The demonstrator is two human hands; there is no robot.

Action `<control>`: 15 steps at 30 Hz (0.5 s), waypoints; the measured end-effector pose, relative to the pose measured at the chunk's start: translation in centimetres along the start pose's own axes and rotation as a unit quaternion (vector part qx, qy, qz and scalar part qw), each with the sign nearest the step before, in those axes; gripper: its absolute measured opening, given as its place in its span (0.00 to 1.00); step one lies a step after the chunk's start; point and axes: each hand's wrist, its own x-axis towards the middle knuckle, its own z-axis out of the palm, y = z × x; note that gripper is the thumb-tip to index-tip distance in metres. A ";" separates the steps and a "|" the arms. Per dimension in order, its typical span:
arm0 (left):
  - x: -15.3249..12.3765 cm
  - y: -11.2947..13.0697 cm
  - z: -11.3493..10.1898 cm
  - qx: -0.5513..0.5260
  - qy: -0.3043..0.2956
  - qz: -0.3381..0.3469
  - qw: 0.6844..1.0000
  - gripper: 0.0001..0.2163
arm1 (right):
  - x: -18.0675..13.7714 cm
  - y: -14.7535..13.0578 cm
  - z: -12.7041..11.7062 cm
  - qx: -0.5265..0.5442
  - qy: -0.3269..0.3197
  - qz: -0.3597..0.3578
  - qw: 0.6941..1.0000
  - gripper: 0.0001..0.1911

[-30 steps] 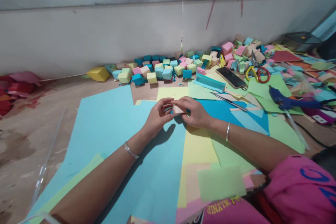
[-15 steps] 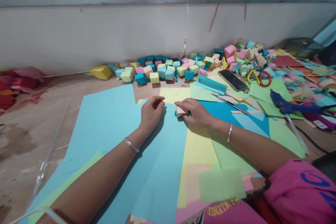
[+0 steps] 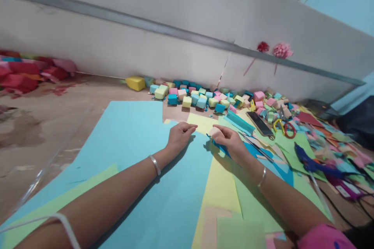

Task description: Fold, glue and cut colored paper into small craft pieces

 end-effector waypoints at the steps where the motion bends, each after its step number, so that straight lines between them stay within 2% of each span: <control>1: 0.0 0.1 0.0 0.005 -0.004 0.007 1.000 0.05 | -0.1 -0.3 0.0 -0.015 -0.001 0.000 1.000 0.28; 5: -0.4 0.4 0.2 0.025 -0.029 0.017 0.999 0.05 | 0.1 -3.0 -0.4 -0.067 -0.012 -0.040 0.997 0.29; 10: -0.9 0.8 0.5 0.050 -0.069 0.028 0.996 0.06 | 3.1 -8.5 -1.0 -0.120 0.005 -0.137 0.983 0.31; 13: -1.1 1.0 0.5 0.060 -0.090 0.034 0.994 0.07 | 5.5 -12.1 0.1 -0.160 -0.026 -0.166 0.973 0.29; 15: -1.3 1.1 0.5 0.063 -0.099 0.034 0.993 0.07 | 7.0 -14.1 1.9 -0.186 -0.050 -0.187 0.963 0.29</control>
